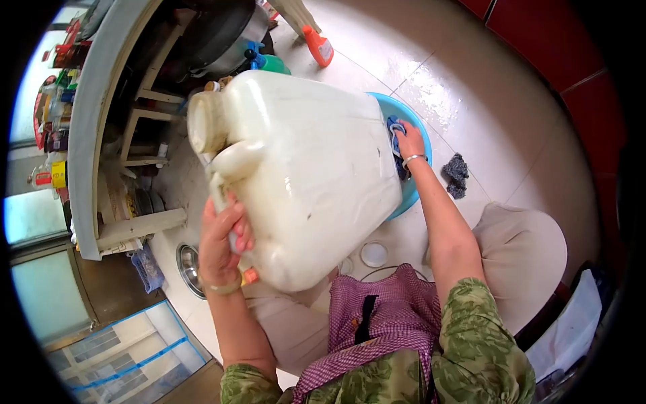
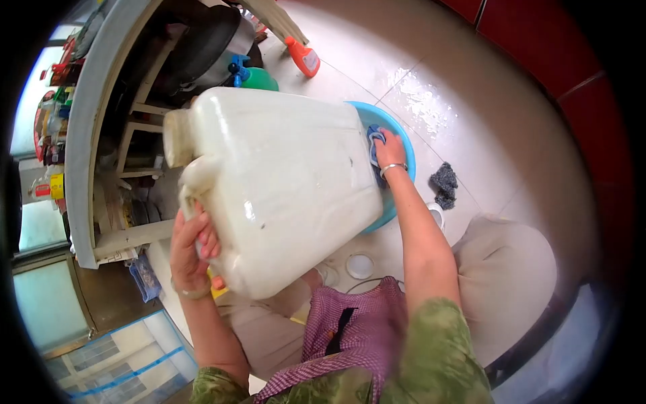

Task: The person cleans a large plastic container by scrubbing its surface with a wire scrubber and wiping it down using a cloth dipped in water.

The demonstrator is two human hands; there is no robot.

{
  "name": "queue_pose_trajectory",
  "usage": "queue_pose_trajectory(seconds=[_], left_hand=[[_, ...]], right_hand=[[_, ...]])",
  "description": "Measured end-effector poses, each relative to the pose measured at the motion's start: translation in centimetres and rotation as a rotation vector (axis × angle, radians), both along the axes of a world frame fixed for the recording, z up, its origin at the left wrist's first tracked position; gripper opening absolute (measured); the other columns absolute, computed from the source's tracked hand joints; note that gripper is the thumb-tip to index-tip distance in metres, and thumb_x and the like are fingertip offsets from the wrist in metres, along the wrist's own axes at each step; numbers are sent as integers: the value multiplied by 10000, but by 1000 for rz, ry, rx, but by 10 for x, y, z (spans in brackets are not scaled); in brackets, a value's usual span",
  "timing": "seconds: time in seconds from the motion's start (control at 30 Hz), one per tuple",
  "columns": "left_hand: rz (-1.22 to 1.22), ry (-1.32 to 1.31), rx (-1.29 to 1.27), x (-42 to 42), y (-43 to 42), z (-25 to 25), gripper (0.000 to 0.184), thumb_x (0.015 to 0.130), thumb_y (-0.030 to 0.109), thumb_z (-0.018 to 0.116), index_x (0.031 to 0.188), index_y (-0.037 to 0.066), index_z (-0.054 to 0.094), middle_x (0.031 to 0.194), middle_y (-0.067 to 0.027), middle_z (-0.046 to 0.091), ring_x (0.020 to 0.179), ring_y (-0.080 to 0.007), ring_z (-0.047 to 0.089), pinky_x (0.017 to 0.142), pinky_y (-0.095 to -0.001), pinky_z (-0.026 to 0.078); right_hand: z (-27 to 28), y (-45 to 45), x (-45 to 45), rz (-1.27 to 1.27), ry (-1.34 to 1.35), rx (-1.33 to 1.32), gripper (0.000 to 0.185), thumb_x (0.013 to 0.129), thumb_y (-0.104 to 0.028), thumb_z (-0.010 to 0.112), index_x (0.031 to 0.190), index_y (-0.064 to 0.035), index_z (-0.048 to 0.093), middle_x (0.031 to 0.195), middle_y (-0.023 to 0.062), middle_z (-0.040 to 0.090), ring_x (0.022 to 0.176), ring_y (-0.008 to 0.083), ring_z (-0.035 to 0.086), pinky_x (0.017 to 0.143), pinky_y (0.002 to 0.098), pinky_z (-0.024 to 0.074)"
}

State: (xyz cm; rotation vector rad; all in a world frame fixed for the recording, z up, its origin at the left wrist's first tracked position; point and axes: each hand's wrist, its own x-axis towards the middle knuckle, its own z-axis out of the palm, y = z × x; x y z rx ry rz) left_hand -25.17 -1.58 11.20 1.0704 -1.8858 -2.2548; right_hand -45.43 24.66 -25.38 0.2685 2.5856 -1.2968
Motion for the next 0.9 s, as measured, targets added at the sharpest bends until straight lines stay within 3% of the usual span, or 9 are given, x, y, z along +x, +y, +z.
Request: queue_pose_trajectory(seconds=[0.13, 0.27, 0.33, 0.4, 0.43, 0.53, 0.7, 0.8, 0.9], left_hand=[[23, 46, 10, 6, -12, 4, 144, 937, 72, 580, 1047, 63, 486, 592, -2, 469, 361, -90, 401, 355, -245, 373], [32, 36, -49, -2, -10, 3, 104, 953, 101, 585, 995, 67, 496, 564, 8, 453, 349, -76, 393, 350, -227, 378], [30, -5, -91, -8, -8, 5, 105, 955, 108, 586, 986, 69, 494, 564, 7, 454, 347, -76, 394, 351, -228, 384], [22, -10, -76, -7, -14, 4, 91, 962, 110, 578, 988, 75, 498, 563, 9, 457, 347, -76, 390, 349, -229, 377], [11, 0, -67, -8, -19, 1, 84, 966, 111, 574, 989, 78, 500, 562, 10, 459, 347, -75, 388, 348, -229, 374], [5, 20, -15, -5, -36, -5, 57, 978, 111, 557, 1001, 87, 511, 562, 15, 461, 345, -76, 378, 345, -230, 362], [19, 28, 17, 9, -48, -13, 51, 964, 87, 549, 1001, 92, 513, 560, 24, 443, 348, -72, 359, 345, -223, 331], [20, 52, 13, 14, -58, -28, 72, 953, 84, 562, 997, 95, 506, 567, 30, 431, 355, -67, 357, 349, -218, 324], [32, 96, 58, 24, -72, -40, 107, 946, 88, 589, 984, 101, 490, 591, 31, 435, 385, -61, 380, 371, -211, 340]], right_hand=[[-47, 0, 31, 347, 45, 468, 493, 884, -277, 630, 1371, -237, 564, 1445, 150, 455, 1241, 386, 507, 996, 471, 487], [-99, -19, 45, 529, -135, 653, 633, 836, -280, 696, 1425, -295, 466, 1596, 104, 245, 1248, 396, 498, 971, 527, 501], [-119, -21, 25, 172, -397, 141, 503, 811, -206, 698, 1301, -188, 585, 1463, 135, 465, 1128, 356, 595, 929, 454, 525], [-136, -4, 21, 91, -384, -162, 419, 811, -154, 673, 1228, -140, 639, 1329, 146, 603, 1064, 327, 635, 909, 411, 531], [-85, -5, 23, -100, -343, -273, 349, 805, -94, 634, 1148, -111, 691, 1138, 148, 697, 1036, 289, 653, 919, 350, 514], [-2, 10, 26, -124, -212, -636, 397, 820, -83, 629, 1215, -76, 670, 1201, 106, 662, 1028, 207, 624, 919, 322, 491], [32, 7, 12, 44, 320, -518, 392, 830, -104, 600, 1216, -109, 674, 1162, 147, 620, 1060, 292, 613, 922, 355, 489], [62, -18, 52, -87, 373, -263, 357, 819, -114, 570, 1156, -112, 687, 1063, 165, 593, 1016, 368, 593, 883, 420, 498], [89, -20, 95, -143, 312, -258, 343, 814, -119, 567, 1139, -113, 679, 1073, 158, 596, 1024, 365, 596, 884, 434, 499]])
